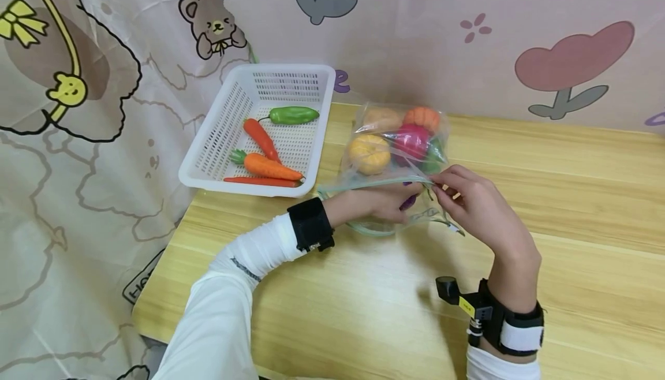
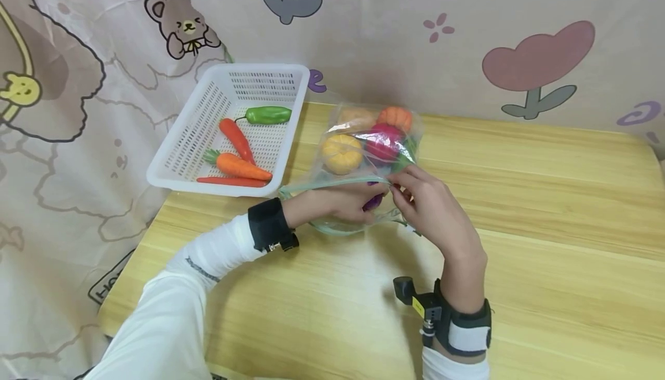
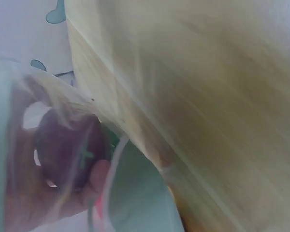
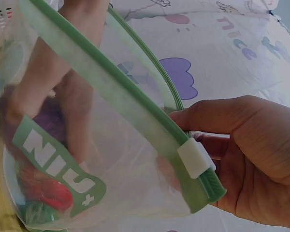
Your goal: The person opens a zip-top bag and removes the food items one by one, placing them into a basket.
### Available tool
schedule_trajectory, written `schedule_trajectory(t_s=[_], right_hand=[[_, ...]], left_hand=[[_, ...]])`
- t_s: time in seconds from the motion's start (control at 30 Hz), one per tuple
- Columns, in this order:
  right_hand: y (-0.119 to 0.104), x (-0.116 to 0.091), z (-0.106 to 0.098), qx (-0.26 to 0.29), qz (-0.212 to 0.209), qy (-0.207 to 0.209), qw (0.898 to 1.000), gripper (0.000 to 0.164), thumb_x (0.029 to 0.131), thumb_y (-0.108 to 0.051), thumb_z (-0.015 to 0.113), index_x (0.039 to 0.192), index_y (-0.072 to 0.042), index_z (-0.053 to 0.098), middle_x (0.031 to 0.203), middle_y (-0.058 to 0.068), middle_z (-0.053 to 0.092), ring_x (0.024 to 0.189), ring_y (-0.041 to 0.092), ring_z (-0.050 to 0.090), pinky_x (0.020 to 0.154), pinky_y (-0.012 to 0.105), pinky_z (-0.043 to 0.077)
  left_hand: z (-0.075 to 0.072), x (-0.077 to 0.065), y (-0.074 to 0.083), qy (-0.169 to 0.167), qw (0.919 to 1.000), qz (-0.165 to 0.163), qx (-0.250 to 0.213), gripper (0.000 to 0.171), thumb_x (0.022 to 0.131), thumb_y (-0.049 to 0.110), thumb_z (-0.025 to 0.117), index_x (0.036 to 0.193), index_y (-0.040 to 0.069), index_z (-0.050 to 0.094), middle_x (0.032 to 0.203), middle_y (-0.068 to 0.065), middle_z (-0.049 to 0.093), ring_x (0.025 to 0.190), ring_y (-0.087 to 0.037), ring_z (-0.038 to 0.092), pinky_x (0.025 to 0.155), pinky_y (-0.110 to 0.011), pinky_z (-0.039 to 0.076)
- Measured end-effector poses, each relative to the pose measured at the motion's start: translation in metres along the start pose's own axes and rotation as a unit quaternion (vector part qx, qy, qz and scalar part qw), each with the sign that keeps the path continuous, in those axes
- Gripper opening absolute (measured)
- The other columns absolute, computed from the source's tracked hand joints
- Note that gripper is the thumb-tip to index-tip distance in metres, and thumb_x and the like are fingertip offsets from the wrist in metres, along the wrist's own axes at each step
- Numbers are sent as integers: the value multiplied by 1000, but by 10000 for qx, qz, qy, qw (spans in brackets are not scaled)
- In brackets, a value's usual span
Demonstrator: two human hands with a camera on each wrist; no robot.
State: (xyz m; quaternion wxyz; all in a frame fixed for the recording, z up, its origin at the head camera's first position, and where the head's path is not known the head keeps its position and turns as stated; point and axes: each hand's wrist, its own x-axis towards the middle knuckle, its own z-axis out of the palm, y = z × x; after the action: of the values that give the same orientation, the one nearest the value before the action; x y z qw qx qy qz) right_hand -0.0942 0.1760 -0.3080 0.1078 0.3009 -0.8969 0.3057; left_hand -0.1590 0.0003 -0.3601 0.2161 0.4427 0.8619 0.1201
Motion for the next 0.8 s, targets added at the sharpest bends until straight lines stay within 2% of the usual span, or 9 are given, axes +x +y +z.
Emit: schedule_trajectory(t_s=[0.03, 0.1, 0.2, 0.3, 0.4, 0.5, 0.67, 0.73, 0.8], right_hand=[[0, 0, 0, 3, 4, 0, 10000, 20, 82, 5, 64, 101, 3, 68, 88, 6, 62, 68, 14, 58, 55, 15, 44], [0, 0, 0, 23, 4, 4, 10000, 20, 82, 5, 64, 101, 3, 68, 88, 6, 62, 68, 15, 59, 55, 14, 44], [0, 0, -1, 49, 42, 4, 10000, 19, 82, 4, 63, 101, 3, 68, 88, 6, 62, 68, 15, 59, 55, 13, 44], [-1, -1, -1, 49, 74, -3, 10000, 19, 83, 4, 63, 101, 2, 68, 88, 5, 62, 69, 14, 59, 55, 13, 44], [0, -1, -2, 56, 107, -21, 9999, 19, 83, 3, 62, 102, 2, 67, 89, 5, 62, 70, 15, 59, 54, 14, 44], [-1, -1, -2, 32, 144, -43, 9999, 19, 83, 3, 62, 102, 3, 67, 89, 5, 62, 70, 13, 59, 52, 15, 44], [-1, -2, -2, -8, 157, -45, 9999, 19, 83, 4, 62, 101, 2, 68, 88, 4, 62, 70, 12, 58, 54, 14, 44], [0, -2, -2, 50, 141, -28, 9999, 19, 83, 5, 62, 101, 3, 67, 89, 6, 62, 70, 14, 59, 54, 15, 44], [1, -2, -2, 27, 132, -15, 9999, 20, 82, 4, 63, 102, 3, 67, 88, 5, 62, 69, 13, 59, 54, 14, 44]], left_hand=[[0, -2, 2, -62, 9995, -3, -320, 23, 85, 15, 57, 101, 10, 42, 78, 5, 43, 65, -6, 38, 61, -14, 29], [-1, -7, 5, -31, 9990, 122, -424, 23, 85, 18, 57, 101, 10, 43, 77, 5, 44, 64, -7, 39, 60, -15, 31], [-2, -16, 11, 78, 9994, 316, 127, 26, 87, 27, 54, 105, 10, 46, 83, 3, 46, 69, -8, 42, 62, -17, 32], [-3, -26, 18, 247, 9933, 382, 1067, 29, 90, 38, 49, 108, 15, 49, 93, 0, 50, 74, -8, 47, 63, -18, 36], [-4, -39, 27, 327, 9868, 311, 1553, 31, 92, 43, 44, 110, 18, 51, 99, -2, 53, 74, -9, 52, 62, -19, 42], [-6, -56, 38, 509, 9796, 348, 1913, 31, 91, 45, 44, 110, 22, 53, 98, 0, 56, 71, -8, 54, 59, -20, 45], [-6, -87, 50, 1021, 9655, 774, 2268, 30, 87, 48, 45, 103, 25, 55, 91, 4, 56, 66, -7, 53, 53, -20, 43], [-8, -99, 51, 1226, 9641, 866, 2191, 28, 86, 48, 47, 100, 25, 56, 89, 5, 56, 67, -7, 52, 52, -19, 41], [-14, -111, 49, 1405, 9652, 806, 2053, 26, 85, 45, 50, 99, 25, 56, 89, 5, 55, 67, -7, 50, 51, -18, 38]])
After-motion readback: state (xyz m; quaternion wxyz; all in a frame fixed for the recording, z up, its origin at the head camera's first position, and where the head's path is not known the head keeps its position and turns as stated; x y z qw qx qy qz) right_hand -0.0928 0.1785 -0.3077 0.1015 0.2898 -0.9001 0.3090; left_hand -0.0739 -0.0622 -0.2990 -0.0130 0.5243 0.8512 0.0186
